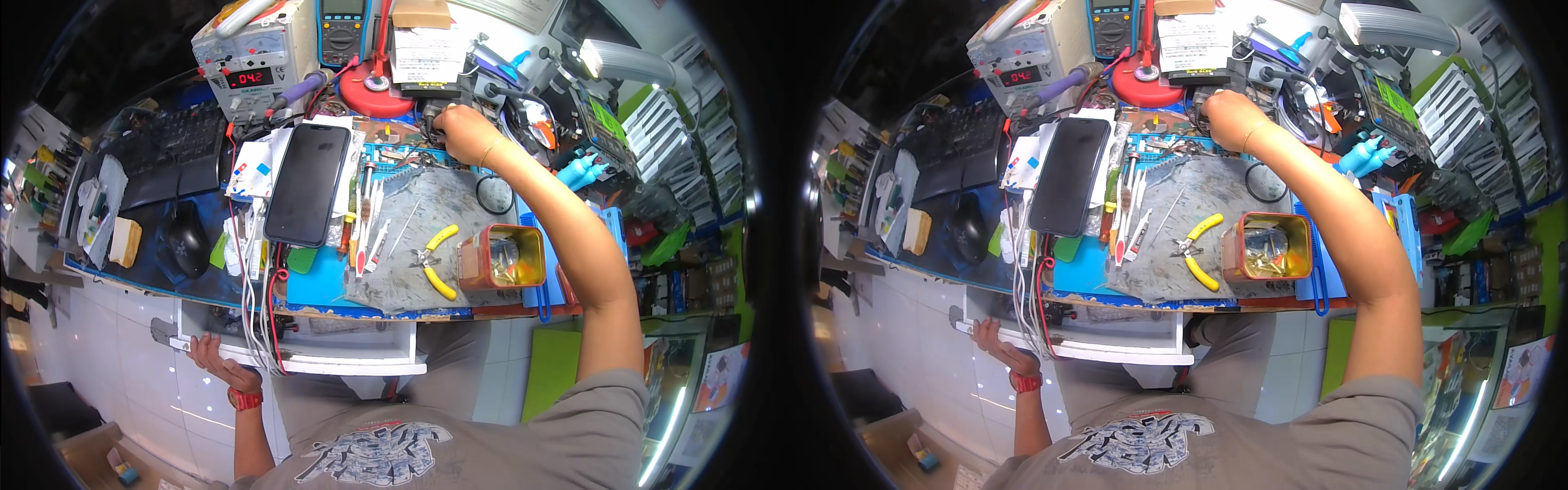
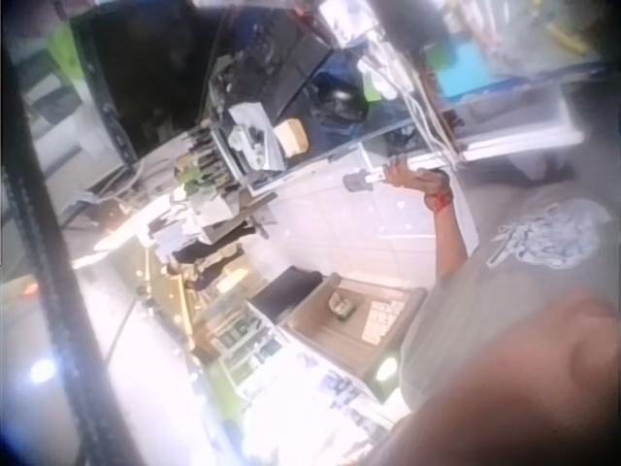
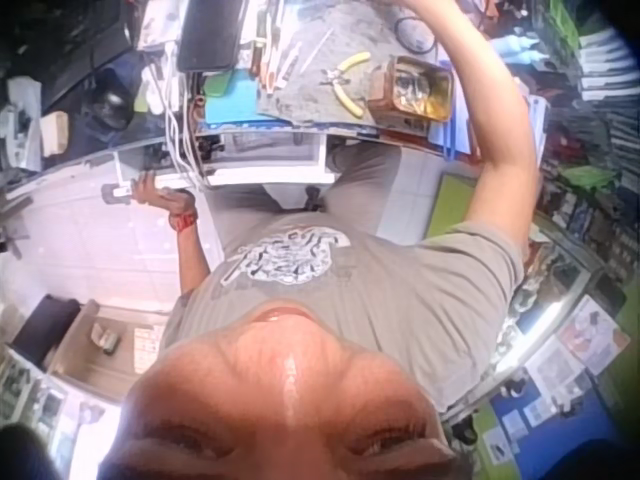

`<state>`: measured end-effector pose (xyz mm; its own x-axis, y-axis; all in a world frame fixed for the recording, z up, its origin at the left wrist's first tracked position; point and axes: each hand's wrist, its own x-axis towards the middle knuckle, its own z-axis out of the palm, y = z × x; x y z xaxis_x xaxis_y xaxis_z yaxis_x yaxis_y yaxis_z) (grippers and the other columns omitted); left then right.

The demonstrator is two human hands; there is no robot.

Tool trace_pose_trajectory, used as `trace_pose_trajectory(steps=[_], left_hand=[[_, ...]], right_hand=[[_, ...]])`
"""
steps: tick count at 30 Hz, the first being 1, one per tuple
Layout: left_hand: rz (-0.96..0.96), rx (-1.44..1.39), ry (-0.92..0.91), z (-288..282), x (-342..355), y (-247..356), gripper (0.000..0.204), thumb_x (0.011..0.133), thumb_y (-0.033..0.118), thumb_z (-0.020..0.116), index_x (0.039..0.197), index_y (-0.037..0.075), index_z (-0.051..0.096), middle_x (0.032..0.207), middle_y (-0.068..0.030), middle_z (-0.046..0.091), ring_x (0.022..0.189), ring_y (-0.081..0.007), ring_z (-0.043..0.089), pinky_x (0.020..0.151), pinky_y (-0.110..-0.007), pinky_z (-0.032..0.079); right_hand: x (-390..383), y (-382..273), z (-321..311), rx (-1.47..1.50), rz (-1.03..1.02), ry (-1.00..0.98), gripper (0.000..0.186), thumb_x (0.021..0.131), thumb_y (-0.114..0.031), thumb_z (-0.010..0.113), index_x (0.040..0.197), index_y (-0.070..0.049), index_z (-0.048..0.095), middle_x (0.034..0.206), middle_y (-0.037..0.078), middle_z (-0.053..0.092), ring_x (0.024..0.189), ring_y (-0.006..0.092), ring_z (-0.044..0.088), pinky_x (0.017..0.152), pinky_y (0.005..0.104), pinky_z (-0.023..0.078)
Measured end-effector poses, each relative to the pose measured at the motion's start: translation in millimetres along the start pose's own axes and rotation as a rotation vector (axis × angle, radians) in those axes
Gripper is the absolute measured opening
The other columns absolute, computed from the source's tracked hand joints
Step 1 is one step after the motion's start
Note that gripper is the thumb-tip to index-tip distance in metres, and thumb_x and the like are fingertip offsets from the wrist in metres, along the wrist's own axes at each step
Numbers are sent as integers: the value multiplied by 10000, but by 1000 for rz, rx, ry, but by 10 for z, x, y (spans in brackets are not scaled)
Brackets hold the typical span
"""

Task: The person handles small electronic parts and wires on a cluttered workbench, placing some components into a small container and using tweezers to move a wire.

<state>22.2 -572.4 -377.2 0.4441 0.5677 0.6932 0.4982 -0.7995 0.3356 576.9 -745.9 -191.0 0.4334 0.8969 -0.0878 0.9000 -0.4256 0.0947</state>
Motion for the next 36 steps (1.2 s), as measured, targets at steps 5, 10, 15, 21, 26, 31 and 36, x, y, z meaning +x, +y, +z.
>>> trace_pose_trajectory(steps=[5, 10, 15, 21, 26, 31, 36], left_hand=[[5, 13, -10, 9, -14, -15, 479, 1084, 293, 244, 1295, -6, 553, 1353, -215, 543, 1415, -432, 379, 1208, -638, 164], [8, -7, -6, 22, -20, -25, 503, 1093, 324, 237, 1309, -15, 541, 1358, -221, 544, 1417, -443, 372, 1199, -635, 165], [15, 0, 9, 18, -20, -38, 491, 1086, 310, 239, 1294, -15, 544, 1352, -219, 545, 1407, -446, 379, 1194, -631, 175], [29, -11, 6, 25, 2, -27, 490, 1087, 304, 239, 1296, -14, 546, 1358, -219, 545, 1413, -444, 376, 1194, -631, 184], [25, 18, -11, 4, 11, -12, 496, 1088, 306, 234, 1302, -16, 545, 1358, -218, 546, 1410, -441, 383, 1198, -627, 186], [-8, -11, -53, -67, 33, 19, 430, 1080, 265, 298, 1294, -17, 542, 1367, -217, 539, 1414, -428, 380, 1205, -627, 179], [-156, -244, 161, -503, 295, 497, 321, 1046, 170, 411, 1285, -9, 528, 1361, -221, 525, 1422, -415, 367, 1200, -634, 196]], right_hand=[[-95, -8, 29, 49, 29, 171, 222, 758, 24, 599, 918, 14, 753, 989, 279, 706, 995, 426, 688, 902, 486, 552], [-295, -15, -176, 89, 106, 143, 206, 764, 17, 595, 906, 29, 744, 957, 301, 699, 971, 434, 684, 893, 493, 545], [-439, -243, -450, 288, 17, 80, 224, 832, -9, 642, 1029, 30, 742, 946, 264, 712, 927, 429, 687, 853, 478, 539], [-341, -48, -318, 343, 16, 290, 264, 872, -93, 714, 1109, 22, 729, 1011, 205, 744, 951, 378, 722, 859, 417, 561], [-295, 194, -109, 258, 59, 209, 240, 826, -33, 646, 1029, -29, 775, 1004, 227, 724, 973, 392, 698, 870, 463, 554], [-279, 129, 94, 101, -23, 202, 265, 815, -38, 647, 1046, -59, 777, 1021, 222, 720, 984, 382, 694, 855, 485, 554], [-242, 126, 103, 141, 29, 252, 154, 808, -75, 682, 920, -51, 785, 919, 209, 725, 888, 391, 708, 814, 498, 557]])
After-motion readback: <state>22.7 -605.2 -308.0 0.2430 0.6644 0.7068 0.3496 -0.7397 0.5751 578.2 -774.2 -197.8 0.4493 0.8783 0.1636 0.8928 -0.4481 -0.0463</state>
